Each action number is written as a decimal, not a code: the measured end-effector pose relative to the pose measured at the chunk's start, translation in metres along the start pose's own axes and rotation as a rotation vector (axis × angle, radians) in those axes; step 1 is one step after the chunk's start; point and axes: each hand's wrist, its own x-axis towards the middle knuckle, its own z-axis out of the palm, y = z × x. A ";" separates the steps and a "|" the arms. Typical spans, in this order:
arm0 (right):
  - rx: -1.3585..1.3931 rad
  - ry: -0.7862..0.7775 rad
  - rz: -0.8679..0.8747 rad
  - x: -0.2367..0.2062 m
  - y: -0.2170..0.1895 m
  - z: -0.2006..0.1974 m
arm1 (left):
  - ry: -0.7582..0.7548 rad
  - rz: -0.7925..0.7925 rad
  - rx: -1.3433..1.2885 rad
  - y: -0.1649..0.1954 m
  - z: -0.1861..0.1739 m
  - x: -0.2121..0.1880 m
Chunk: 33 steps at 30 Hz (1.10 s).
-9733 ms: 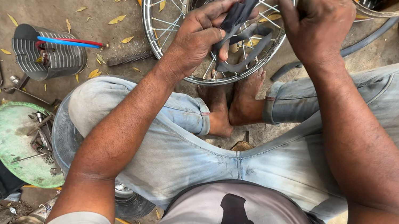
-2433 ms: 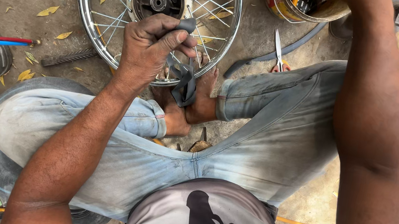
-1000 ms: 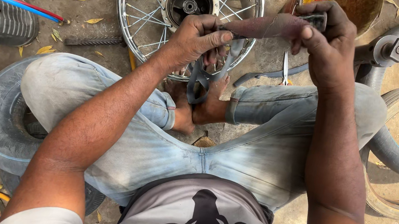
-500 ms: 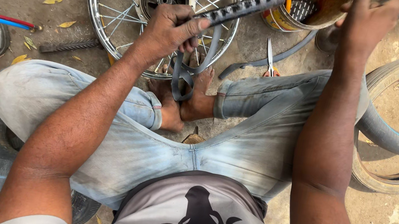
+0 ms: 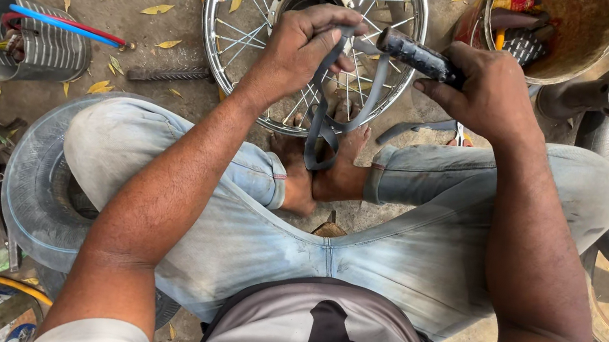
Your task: The person sits on the ground and works on a bicycle wheel rim. They use a hammer to tap a rubber strip around the rim, then apply a substance from a small packet to the strip. Finally, they wrap a long rubber strip around the rim and hammer it into place.
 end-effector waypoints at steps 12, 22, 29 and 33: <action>-0.039 0.078 -0.063 0.000 0.010 0.040 | -0.016 -0.114 0.350 0.006 0.027 0.001; 0.113 0.119 -0.122 0.000 0.005 0.032 | -0.036 0.113 0.255 0.011 0.018 -0.004; 0.067 0.099 -0.123 -0.003 0.009 0.030 | -0.047 0.284 0.436 0.006 0.026 -0.003; 0.030 0.076 -0.132 -0.003 0.009 0.034 | 0.011 0.252 0.588 0.003 0.030 -0.003</action>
